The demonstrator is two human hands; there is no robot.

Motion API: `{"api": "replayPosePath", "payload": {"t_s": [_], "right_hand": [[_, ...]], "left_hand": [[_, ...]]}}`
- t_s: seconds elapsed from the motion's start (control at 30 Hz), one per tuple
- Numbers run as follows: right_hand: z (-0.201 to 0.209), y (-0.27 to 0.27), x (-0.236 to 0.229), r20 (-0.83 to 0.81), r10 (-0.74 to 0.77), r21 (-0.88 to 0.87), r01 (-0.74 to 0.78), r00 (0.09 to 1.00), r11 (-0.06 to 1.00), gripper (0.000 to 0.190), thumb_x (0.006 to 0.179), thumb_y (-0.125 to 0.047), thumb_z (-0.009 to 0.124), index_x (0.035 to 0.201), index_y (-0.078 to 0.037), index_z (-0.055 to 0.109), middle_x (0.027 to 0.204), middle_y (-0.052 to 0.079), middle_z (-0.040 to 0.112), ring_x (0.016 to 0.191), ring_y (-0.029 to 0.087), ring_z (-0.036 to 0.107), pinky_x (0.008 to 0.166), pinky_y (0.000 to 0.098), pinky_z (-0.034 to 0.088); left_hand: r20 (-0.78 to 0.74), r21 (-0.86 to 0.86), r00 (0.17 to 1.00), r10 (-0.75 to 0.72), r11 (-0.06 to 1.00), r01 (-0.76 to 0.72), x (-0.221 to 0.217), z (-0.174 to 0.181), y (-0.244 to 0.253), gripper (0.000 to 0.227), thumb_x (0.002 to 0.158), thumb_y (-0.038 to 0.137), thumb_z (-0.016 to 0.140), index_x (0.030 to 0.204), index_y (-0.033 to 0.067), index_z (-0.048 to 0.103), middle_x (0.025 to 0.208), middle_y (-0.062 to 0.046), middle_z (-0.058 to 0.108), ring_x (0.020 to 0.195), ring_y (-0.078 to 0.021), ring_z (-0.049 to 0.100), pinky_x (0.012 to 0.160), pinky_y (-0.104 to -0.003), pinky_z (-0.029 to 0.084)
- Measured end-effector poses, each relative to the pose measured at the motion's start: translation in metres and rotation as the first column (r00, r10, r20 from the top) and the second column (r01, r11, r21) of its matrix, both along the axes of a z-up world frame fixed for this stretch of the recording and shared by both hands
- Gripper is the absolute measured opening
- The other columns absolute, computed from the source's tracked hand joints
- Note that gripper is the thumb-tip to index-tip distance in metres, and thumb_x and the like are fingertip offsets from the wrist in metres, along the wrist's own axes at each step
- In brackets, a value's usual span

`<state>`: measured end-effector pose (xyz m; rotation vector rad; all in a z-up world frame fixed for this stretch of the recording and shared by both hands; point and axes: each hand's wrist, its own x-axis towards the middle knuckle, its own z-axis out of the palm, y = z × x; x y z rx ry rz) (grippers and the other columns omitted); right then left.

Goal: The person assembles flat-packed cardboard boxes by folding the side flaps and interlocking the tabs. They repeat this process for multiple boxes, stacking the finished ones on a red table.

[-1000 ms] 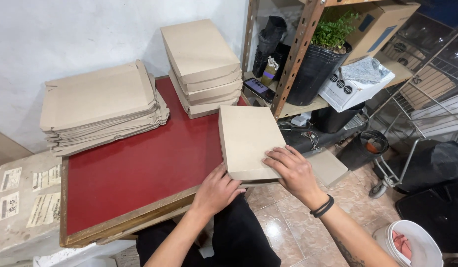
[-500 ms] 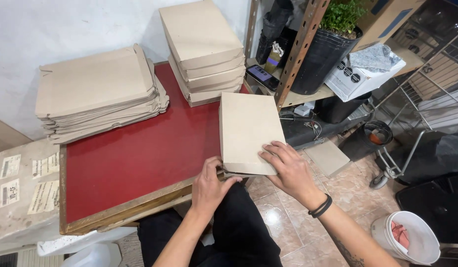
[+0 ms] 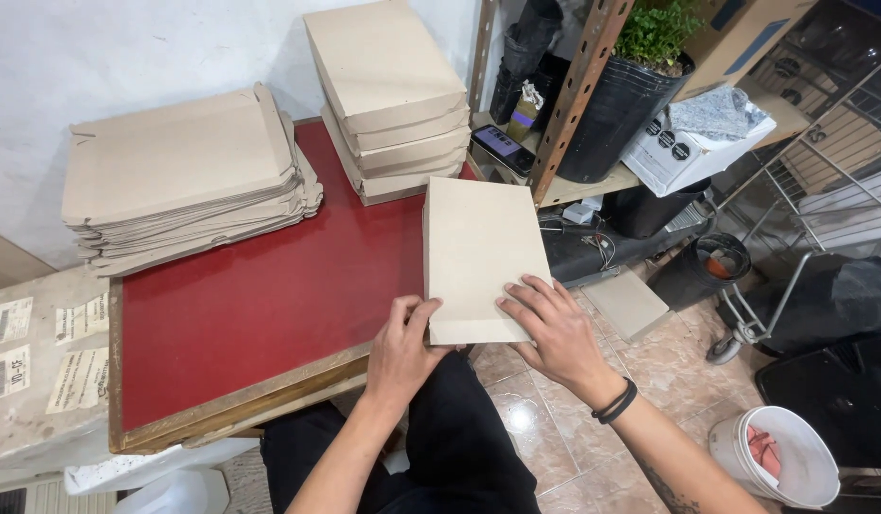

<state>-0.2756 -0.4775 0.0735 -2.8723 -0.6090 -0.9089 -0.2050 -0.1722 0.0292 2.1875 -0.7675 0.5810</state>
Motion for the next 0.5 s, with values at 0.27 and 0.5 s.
{"api": "replayPosePath", "payload": {"t_s": [0.27, 0.5], "right_hand": [[0.001, 0.002, -0.008, 0.02, -0.005, -0.044, 0.006, 1.0, 0.999, 0.053, 0.108, -0.061, 0.081, 0.152, -0.032, 0.078, 0.16, 0.0, 0.075, 0.158, 0.037, 0.068, 0.129, 0.0685, 0.056], [0.001, -0.006, -0.006, 0.008, 0.011, -0.038, -0.01, 1.0, 0.999, 0.06, 0.1, -0.054, 0.089, 0.154, -0.033, 0.077, 0.162, 0.001, 0.073, 0.158, 0.039, 0.068, 0.129, 0.0694, 0.056]], "left_hand": [[0.098, 0.045, 0.995, 0.015, 0.999, -0.019, 0.003, -0.021, 0.003, 0.062, 0.089, 0.036, 0.108, 0.14, 0.0172, 0.078, 0.128, -0.005, 0.063, 0.112, -0.0333, 0.089, 0.092, -0.048, 0.079], [0.151, 0.04, 0.988, -0.034, 0.999, 0.028, 0.003, -0.027, 0.007, 0.058, 0.094, 0.031, 0.103, 0.145, 0.0179, 0.08, 0.131, -0.004, 0.067, 0.118, -0.0289, 0.088, 0.099, -0.043, 0.077]]}}
